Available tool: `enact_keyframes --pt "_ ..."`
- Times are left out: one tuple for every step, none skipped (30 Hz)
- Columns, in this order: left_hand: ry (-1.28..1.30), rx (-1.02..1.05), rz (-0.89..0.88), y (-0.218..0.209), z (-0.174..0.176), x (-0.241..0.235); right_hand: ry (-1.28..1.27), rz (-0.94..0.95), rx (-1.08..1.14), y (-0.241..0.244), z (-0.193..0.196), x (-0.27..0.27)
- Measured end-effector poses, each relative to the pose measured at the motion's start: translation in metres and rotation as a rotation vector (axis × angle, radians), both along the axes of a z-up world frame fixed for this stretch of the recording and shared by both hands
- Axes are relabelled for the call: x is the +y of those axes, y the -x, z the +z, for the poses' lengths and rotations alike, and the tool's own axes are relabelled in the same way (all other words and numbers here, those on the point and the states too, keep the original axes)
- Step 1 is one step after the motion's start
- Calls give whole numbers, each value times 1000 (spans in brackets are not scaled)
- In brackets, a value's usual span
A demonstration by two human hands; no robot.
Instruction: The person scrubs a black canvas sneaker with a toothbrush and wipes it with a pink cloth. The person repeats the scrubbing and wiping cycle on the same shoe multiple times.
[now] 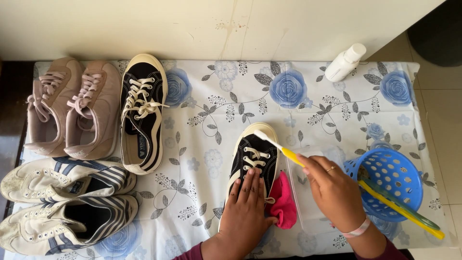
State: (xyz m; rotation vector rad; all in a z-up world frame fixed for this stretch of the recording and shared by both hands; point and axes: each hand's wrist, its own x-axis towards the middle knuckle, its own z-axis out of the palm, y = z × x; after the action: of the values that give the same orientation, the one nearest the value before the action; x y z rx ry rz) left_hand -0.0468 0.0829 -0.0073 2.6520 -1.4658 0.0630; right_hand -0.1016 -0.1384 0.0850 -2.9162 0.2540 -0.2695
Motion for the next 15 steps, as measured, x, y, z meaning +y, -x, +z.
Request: enact_keyframes --pt "0 0 2 0 0 0 0 2 0 0 1 1" --pt "-8 1 -4 0 1 0 -58 21 -5 0 3 2" --pt "-15 0 -8 0 1 0 -115 43 -10 0 4 3" --pt "-14 -1 -3 0 1 -1 -113 48 -12 -1 4 5" --pt "-21 -2 -5 0 1 -1 -101 38 30 0 4 8" --pt "-28 -2 -8 0 1 -1 -89 27 72 1 4 10" --pt "-28 0 -8 0 1 -1 -89 27 74 -1 4 7" --pt "-25 2 -10 0 0 -2 -38 -3 39 -4 4 4" --pt "-23 4 -12 -1 0 -1 12 -34 3 -6 3 2" --pt "-23 6 -14 1 -1 0 12 -35 5 -5 5 5" --pt "-26 10 -10 1 -1 -1 -10 -31 -3 -6 8 6" --pt "-28 13 -6 1 -2 -2 -32 -26 -11 -7 10 8" --pt "-28 15 -4 1 -1 -2 -32 -24 -10 -8 8 9" --pt "-31 13 -1 1 -1 -2 -50 -16 21 -9 6 10" --pt "-35 11 -4 1 0 -2 -68 -14 51 -10 4 12"
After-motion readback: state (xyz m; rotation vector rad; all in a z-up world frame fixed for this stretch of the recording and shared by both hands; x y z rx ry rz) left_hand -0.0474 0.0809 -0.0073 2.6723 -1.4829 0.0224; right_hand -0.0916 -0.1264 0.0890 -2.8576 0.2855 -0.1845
